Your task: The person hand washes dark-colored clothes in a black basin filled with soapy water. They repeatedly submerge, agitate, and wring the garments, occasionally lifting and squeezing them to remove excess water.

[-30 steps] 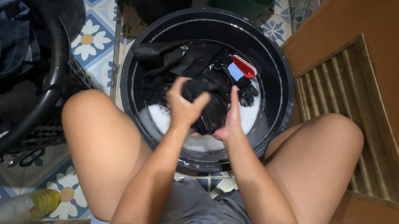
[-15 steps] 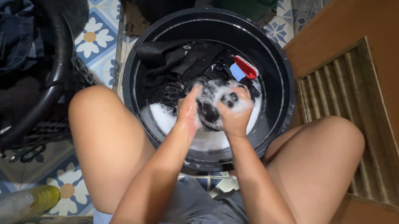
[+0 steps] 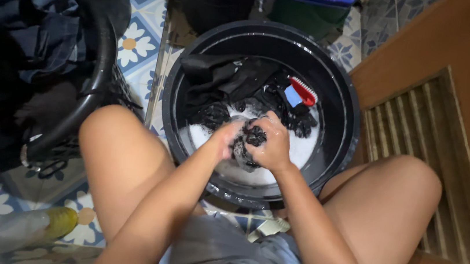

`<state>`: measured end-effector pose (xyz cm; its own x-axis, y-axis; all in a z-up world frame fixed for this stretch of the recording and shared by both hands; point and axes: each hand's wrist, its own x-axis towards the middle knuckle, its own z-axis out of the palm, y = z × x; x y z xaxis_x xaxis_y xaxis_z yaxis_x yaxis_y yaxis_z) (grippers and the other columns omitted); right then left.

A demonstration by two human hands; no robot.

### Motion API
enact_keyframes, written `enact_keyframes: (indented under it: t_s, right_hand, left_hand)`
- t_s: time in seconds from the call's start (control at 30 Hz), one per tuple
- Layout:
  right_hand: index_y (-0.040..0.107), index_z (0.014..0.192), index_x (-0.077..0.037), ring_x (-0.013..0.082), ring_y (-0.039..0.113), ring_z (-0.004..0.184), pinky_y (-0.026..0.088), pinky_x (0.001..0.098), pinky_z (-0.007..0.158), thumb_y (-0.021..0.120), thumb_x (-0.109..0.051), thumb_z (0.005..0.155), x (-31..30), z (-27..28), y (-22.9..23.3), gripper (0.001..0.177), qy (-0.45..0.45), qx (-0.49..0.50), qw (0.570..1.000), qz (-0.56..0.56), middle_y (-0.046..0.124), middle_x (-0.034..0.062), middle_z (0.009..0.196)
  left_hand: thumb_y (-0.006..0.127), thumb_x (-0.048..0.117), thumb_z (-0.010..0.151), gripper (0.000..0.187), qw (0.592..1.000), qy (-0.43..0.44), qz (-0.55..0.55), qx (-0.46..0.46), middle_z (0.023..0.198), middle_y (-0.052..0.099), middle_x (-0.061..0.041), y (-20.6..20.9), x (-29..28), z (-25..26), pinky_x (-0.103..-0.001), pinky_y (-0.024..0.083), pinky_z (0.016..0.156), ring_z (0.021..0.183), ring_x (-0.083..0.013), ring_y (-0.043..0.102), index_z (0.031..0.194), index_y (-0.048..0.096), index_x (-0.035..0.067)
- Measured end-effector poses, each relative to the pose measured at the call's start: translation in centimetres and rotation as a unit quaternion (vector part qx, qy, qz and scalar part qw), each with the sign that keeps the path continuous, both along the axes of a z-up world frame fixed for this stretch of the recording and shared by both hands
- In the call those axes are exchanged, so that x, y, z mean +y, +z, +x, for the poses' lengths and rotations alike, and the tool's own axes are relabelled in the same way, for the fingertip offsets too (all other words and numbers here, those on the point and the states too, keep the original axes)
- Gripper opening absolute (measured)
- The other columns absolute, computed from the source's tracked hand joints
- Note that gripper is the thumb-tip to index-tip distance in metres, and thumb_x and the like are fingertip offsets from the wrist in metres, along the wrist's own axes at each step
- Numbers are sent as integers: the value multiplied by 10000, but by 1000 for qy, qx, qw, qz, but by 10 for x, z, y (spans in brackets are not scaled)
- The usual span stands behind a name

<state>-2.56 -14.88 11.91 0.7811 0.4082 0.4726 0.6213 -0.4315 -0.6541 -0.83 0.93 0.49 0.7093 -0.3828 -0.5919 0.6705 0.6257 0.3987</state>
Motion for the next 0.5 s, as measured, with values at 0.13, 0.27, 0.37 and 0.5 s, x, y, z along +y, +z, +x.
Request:
enact_keyframes:
  t_s: [0.13,0.27,0.37,0.5]
  right_hand:
    - [680,1035,-54,253,704,919,564,385,853,796,-221,810,6,13,-14,303,-162,323,904,229,732,101,976]
    - [647,1187,-45,243,721,959,573,400,898,703,-279,865,6,42,19,403,-95,571,674,458,741,100,1069]
    - [577,1291,7,275,698,1069,556,424,989,678,-231,905,24,63,59,464,45,552,649,522,704,131,1176]
    - [441,1508,-126,256,579,1251,498,408,1072,689,-78,878,86,99,113,679,141,402,755,498,570,113,1363]
  left_hand:
    - [694,359,883,411,978,156,85,113,1054,745,-128,72,5,-10,-458,618,781,918,-285,737,1138,685,36]
    - [792,211,791,498,955,240,152,-82,1156,706,-112,152,20,-11,-397,608,833,1009,-250,709,1243,622,89]
    - [822,157,775,522,873,333,322,-154,1127,706,-110,192,41,-2,-359,576,838,990,-229,683,1238,608,44]
    - [821,56,846,447,661,487,476,-316,1149,653,-107,234,104,15,-375,516,976,1078,-249,632,1229,592,29]
